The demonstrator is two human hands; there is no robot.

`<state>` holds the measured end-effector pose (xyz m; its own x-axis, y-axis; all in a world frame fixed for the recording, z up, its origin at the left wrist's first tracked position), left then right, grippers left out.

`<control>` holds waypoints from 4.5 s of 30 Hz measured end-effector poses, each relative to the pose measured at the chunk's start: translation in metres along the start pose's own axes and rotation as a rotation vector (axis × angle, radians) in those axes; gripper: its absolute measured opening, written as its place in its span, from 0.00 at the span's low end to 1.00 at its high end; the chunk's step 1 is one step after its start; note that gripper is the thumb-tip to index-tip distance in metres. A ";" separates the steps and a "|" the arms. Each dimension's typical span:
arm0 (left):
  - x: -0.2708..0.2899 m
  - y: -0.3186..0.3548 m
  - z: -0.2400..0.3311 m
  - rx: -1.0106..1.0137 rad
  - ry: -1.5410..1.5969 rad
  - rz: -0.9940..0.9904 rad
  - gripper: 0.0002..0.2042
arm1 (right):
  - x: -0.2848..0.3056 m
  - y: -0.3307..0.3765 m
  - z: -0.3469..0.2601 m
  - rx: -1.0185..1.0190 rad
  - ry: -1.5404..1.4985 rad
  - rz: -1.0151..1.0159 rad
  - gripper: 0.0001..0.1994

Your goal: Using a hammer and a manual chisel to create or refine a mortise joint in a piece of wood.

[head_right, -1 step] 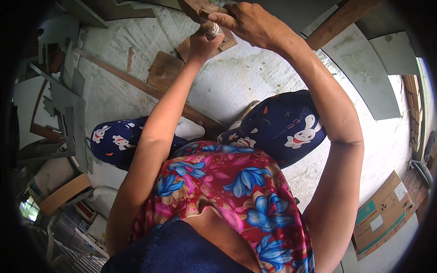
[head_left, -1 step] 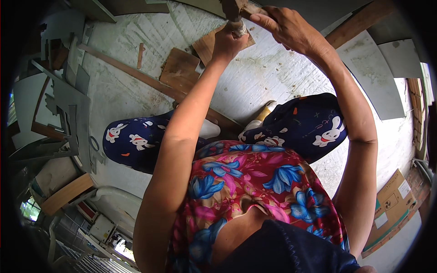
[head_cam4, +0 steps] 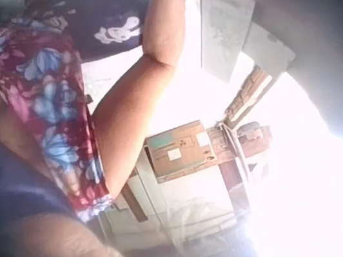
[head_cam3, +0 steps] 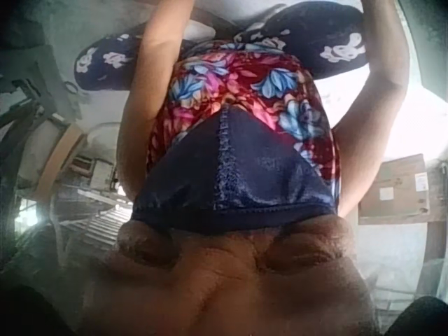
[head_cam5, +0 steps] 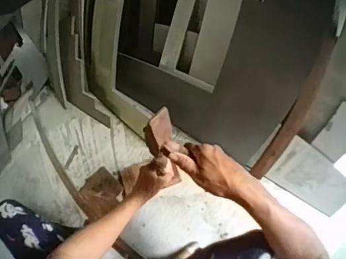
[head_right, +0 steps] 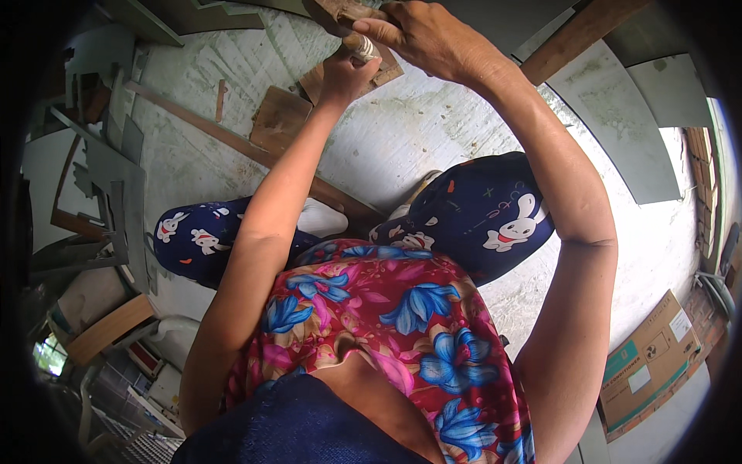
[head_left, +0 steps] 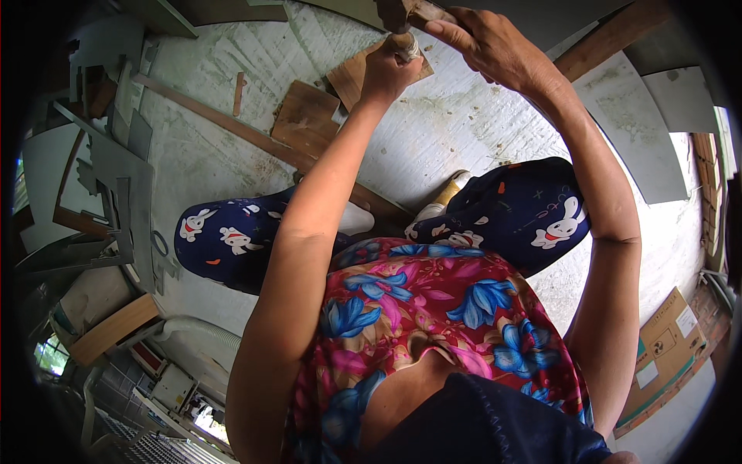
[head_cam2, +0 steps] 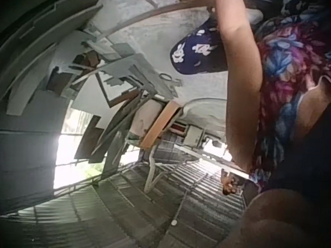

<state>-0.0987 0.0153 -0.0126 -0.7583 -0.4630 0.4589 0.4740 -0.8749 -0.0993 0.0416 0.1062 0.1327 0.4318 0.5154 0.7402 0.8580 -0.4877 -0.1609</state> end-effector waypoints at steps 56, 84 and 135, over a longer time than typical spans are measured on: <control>-0.005 -0.008 0.011 -0.090 -0.019 0.027 0.13 | 0.018 -0.005 -0.003 -0.102 0.014 -0.147 0.33; -0.015 -0.005 0.023 -0.283 -0.055 0.057 0.11 | 0.055 0.005 -0.029 -0.121 -0.115 -0.079 0.32; 0.007 0.007 -0.010 0.033 -0.021 -0.025 0.15 | 0.044 -0.002 -0.021 -0.185 -0.105 -0.054 0.34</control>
<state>-0.1047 0.0043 -0.0188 -0.7604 -0.4380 0.4796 0.4703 -0.8805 -0.0585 0.0532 0.1154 0.1792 0.4213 0.6100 0.6712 0.8192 -0.5735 0.0070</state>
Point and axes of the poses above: each hand's wrist, its own y-axis away from the middle knuckle, its own x-axis out of the back of the hand, z = x × y, the point moved 5 cm from there along -y, towards the middle knuckle, and after that the axes turned 3 degrees about y, right-handed, at the moved point
